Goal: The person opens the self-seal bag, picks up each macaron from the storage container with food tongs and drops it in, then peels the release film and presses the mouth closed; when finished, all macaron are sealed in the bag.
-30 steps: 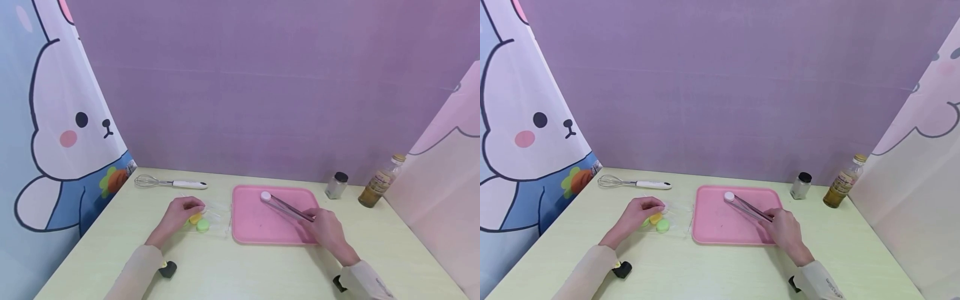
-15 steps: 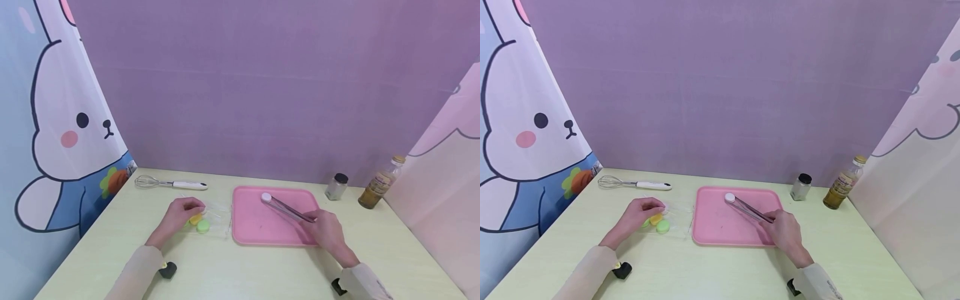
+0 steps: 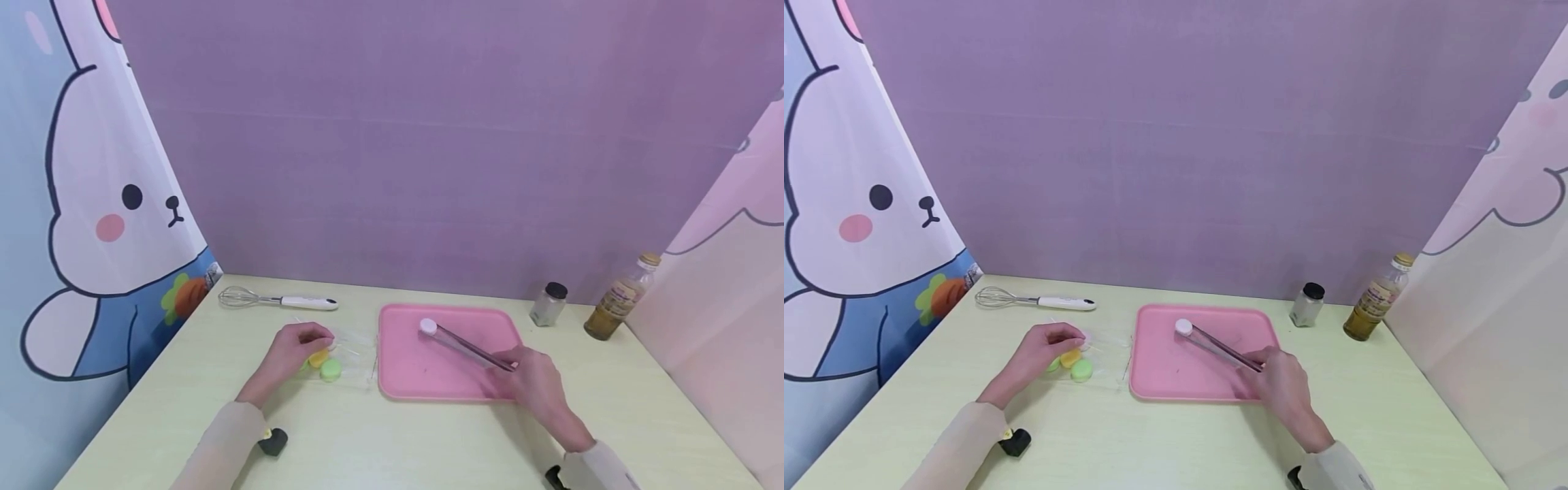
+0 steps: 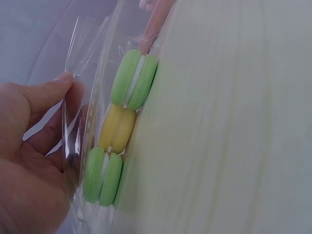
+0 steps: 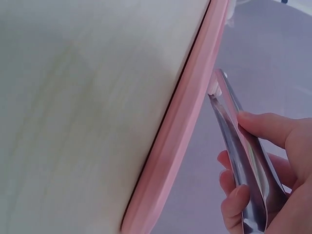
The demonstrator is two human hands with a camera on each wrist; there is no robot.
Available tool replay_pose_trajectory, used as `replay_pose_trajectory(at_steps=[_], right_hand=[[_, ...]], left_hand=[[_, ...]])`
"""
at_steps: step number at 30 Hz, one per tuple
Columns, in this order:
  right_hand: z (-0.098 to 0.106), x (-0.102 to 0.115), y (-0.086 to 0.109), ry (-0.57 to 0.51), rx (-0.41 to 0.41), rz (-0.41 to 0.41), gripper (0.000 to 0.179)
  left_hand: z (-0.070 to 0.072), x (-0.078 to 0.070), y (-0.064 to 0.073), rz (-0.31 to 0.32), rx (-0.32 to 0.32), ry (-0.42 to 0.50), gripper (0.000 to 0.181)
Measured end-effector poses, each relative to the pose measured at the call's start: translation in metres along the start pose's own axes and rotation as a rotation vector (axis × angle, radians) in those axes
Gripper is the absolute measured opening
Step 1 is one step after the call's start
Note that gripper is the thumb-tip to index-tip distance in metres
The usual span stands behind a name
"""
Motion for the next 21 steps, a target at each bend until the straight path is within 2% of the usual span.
replay_pose_trajectory(at_steps=[12, 21], right_hand=[[-0.002, 0.033, 0.015, -0.045, 0.056, 0.061, 0.018], [-0.020, 0.053, 0.021, -0.064, 0.122, 0.139, 0.021]], left_hand=[[-0.001, 0.001, -0.001, 0.003, -0.001, 0.005, 0.009], [-0.002, 0.002, -0.001, 0.003, 0.003, 0.012, 0.011]])
Point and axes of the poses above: each hand's wrist, its own y-axis away from the middle knuckle, its own z-axis out of the back of the hand, x = y × z, the point moved 4 cm from there along -y, towards the middle knuckle, and after that the axes turned 11 degrees about -y, right-handed, at the moved point
